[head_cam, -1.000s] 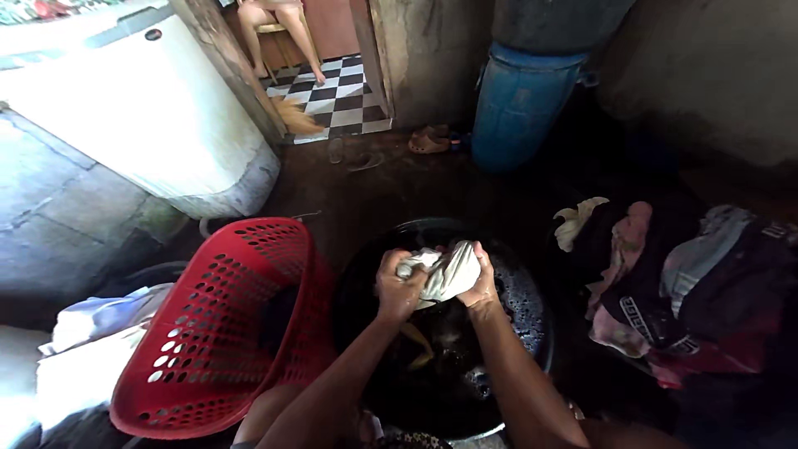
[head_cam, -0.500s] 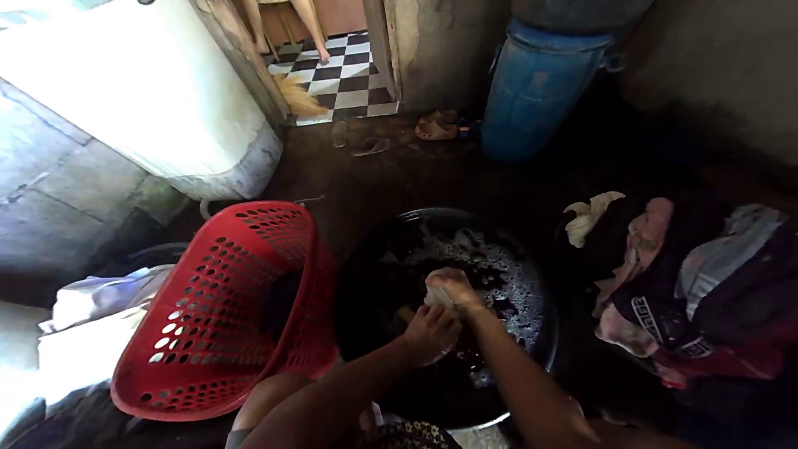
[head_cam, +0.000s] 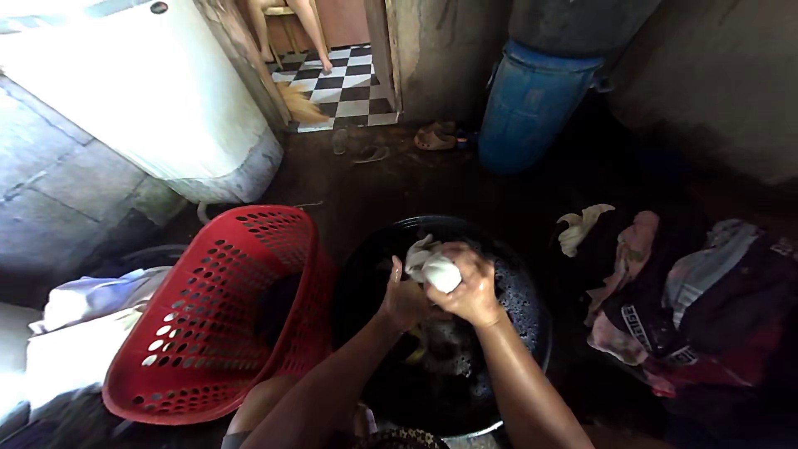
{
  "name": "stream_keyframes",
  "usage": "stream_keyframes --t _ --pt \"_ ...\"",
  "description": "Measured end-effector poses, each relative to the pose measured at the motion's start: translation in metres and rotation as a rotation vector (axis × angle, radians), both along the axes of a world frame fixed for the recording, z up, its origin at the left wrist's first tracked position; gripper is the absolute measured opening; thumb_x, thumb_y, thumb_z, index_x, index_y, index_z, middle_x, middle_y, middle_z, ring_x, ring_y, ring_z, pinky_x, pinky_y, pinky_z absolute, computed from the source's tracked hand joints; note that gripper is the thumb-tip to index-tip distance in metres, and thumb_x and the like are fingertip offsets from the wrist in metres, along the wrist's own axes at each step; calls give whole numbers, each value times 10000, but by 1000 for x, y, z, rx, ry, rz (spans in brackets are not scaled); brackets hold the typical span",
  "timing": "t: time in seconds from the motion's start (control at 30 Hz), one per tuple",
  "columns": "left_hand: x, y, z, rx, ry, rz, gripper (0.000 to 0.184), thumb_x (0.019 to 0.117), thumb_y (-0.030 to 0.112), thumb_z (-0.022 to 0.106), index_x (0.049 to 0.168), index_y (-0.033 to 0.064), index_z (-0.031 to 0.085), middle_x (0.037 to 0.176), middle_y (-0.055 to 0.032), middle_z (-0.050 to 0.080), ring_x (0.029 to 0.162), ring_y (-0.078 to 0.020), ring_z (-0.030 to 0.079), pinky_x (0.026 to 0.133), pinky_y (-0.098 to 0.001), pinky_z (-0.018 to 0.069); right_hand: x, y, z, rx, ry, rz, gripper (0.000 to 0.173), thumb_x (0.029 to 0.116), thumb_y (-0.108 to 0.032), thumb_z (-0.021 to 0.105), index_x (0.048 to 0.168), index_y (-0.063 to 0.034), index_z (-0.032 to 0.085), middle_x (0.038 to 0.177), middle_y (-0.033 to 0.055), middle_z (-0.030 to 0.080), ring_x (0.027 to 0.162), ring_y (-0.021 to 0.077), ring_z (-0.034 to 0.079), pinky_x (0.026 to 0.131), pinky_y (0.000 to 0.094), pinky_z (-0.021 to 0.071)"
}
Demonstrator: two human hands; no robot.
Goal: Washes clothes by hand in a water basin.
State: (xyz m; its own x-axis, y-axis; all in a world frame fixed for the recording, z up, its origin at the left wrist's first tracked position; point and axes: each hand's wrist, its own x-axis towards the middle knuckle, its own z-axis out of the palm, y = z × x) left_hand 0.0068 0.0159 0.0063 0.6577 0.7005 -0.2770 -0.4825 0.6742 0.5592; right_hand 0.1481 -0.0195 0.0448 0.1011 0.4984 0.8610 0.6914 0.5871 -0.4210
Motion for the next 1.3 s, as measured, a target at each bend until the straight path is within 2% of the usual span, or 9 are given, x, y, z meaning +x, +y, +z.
stream_keyframes --t 0.17,0.23,0.3,0.4,0.57,0.7,1.0,1.2,1.3 --pt "1 18 36 249 -31 366 504 1094 328 183 986 192 656 813 27 716 753 -64 696 690 -261 599 -27 -5 -5 85 385 246 361 831 -337 802 1019 -54 682 1016 83 745 984 142 724 844 303 623" --pt "-3 22 56 433 127 473 266 991 135 399 1147 197 606 929 27 716 824 -79 695 731 -285 601 -20 -2 1 -37 828 370 403 856 -315 783 1191 -137 646 1087 -7 740 1011 121 712 861 325 616" --pt "-5 19 72 809 302 554 507 870 67 638 1362 137 538 1125 18 708 954 -83 698 828 -296 609 -8 3 13 -210 1277 513 430 877 -272 688 1279 -174 576 1030 13 737 937 151 721 803 360 619" --pt "3 3 76 1377 511 726 546 775 65 792 1273 -35 594 1279 -105 653 1162 -127 647 983 -317 568 5 5 15 -454 1603 705 249 926 -388 625 1010 -161 679 904 53 728 839 180 722 749 389 623" --pt "17 -31 28 1854 751 790 224 846 197 756 1059 126 743 1279 -205 681 1231 -306 643 1041 -418 536 26 13 -34 -871 1473 1038 470 786 -567 799 891 -116 720 823 57 735 772 142 721 744 338 619" --pt "19 -57 -17 2101 932 700 96 964 243 654 1024 226 727 1222 -122 711 1175 -298 656 1026 -411 511 24 2 -50 -1170 1187 846 404 1073 -225 304 816 -156 608 713 -43 677 691 37 658 687 226 568" --pt "5 -96 -74 2469 1133 337 136 952 190 582 898 237 698 1095 -43 728 1092 -245 678 888 -399 547 2 4 -71 -1640 296 498 229 947 -136 703 1051 55 635 911 86 620 785 116 559 770 317 500" --pt "-8 -94 -93 2603 1090 18 104 906 211 654 928 247 748 1018 -21 752 1008 -242 712 770 -406 582 -20 -1 -84 -1720 143 267 423 944 -218 723 1239 69 630 1208 255 652 1119 340 638 1008 510 496" --pt "-5 -79 -82 2430 1023 86 63 884 210 693 911 218 749 1011 -27 748 990 -244 710 799 -444 574 -15 2 -77 -1716 314 217 415 987 -209 686 1285 69 607 1260 249 642 1144 308 633 1027 458 485"
